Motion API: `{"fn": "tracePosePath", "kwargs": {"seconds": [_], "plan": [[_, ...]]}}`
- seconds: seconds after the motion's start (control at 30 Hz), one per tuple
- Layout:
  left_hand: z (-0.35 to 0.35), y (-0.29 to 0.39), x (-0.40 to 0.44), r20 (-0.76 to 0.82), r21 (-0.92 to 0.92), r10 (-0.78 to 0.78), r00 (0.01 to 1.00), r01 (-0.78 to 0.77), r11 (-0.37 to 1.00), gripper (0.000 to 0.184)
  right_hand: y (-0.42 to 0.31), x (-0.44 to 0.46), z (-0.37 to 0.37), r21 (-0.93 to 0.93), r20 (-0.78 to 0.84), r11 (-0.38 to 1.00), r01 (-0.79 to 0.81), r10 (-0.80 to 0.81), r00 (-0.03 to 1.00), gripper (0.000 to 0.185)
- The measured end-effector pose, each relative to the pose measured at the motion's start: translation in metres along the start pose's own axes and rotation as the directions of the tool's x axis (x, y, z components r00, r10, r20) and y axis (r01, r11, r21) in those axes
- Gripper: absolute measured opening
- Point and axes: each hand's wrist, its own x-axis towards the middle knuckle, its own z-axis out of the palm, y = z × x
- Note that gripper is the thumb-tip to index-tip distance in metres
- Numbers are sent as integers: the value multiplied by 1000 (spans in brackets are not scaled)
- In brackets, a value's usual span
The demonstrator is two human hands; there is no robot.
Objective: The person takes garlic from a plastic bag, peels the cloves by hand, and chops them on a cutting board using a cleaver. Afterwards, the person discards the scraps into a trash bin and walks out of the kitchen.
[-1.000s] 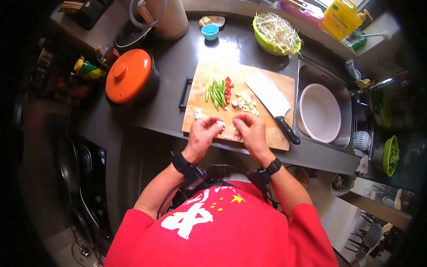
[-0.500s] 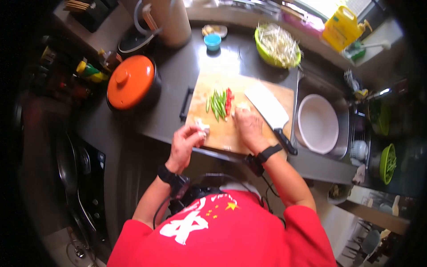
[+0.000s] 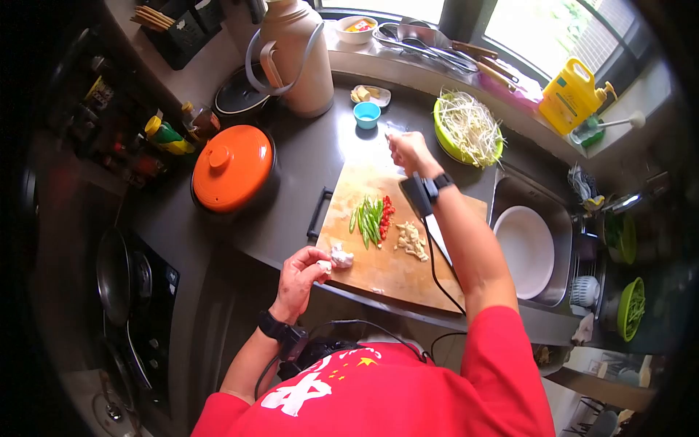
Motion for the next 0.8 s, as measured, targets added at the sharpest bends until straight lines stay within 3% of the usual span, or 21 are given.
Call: {"fn": "tracePosePath", "kwargs": {"seconds": [0.03,0.1,0.17,0.3,0.43,0.57,0.8], "plan": [[0,1,-1,-8,1,-5,1000,5,1000,11,-7,28,1,98,-15,990,-97,99,995,21],[-5,-1,-1,-15,25,-12,1000,12,1000,11,-17,80,-2,58,-39,998,31,-28,999,21],[-5,2,-7,-49,52,-40,998,42,998,11,-26,131,-6,178,-18,979,95,-94,995,24],[-10,2,-13,-79,46,-64,995,67,997,17,-37,137,-14,1,-76,999,38,-38,996,11],[-13,0,-16,-53,89,0,999,5,996,18,-20,50,-13,125,4,992,27,-28,1000,29],[-8,-4,-17,-8,84,24,1000,-24,996,18,-5,-74,-32,328,168,944,24,-83,982,30],[24,-15,-17,194,161,29,980,-61,985,16,47,-305,-101,182,-3,982,59,-59,998,24]]}}
